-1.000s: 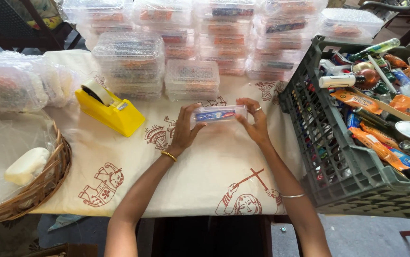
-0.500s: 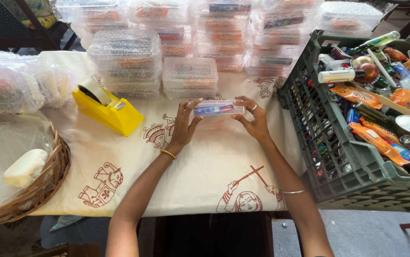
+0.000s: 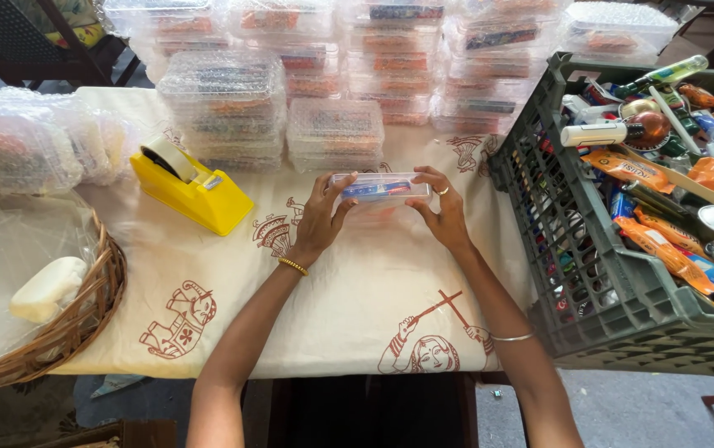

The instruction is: The person wipes small boxes and tubes with a white cloth on a table. They then place the items into a clear plastic bag and subsequently into a clear plastic container. The person handles a tape dispenser and a basket during the process.

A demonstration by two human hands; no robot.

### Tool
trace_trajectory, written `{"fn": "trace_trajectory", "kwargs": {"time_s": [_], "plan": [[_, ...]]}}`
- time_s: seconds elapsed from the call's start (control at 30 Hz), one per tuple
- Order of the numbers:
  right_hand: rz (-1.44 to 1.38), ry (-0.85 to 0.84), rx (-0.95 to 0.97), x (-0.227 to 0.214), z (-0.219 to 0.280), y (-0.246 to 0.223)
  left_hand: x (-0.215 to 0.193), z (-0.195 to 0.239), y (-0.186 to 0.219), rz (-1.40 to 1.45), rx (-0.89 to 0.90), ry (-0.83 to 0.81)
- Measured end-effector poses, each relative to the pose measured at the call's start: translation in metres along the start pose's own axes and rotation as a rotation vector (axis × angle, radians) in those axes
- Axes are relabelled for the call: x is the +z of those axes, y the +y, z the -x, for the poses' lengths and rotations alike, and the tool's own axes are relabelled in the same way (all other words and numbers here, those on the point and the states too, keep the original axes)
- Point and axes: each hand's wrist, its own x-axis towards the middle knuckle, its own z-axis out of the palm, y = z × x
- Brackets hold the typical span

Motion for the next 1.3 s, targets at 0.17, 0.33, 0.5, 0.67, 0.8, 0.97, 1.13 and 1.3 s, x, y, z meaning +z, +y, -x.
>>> {"fn": "trace_trajectory", "kwargs": {"time_s": [0.17,0.33,0.5,0.67,0.8,0.97,1.13,1.3], "plan": [[-0.064,-0.012,0.001,0.0,-0.001,-0.001,0.001,-0.001,-0.001,-0.081,0.004,-0.033],[0.006,-0.08,0.049,-0.011,-0.007,-0.007,-0.001,0.001,0.0,-0.122,0.087,0.013],[0.182,-0.111,-0.088,-0.028,-0.011,-0.029,-0.007,0.008,-0.012,-0.283,0.232,-0.038],[0.378,-0.061,-0.286,-0.026,-0.007,-0.021,-0.012,0.006,-0.015,-0.615,0.543,0.018],[0.503,-0.183,-0.304,-0.022,-0.003,-0.005,-0.01,0.008,-0.019,-0.725,0.559,-0.107],[0.545,-0.397,-0.147,-0.018,-0.003,-0.003,-0.002,0.015,-0.031,-0.672,0.565,-0.269],[0.426,-0.47,0.047,-0.019,-0.005,-0.013,-0.004,0.014,-0.026,-0.526,0.518,-0.304],[0.413,-0.433,0.077,-0.009,0.004,0.002,-0.012,0.012,0.001,-0.458,0.413,-0.379]]}}
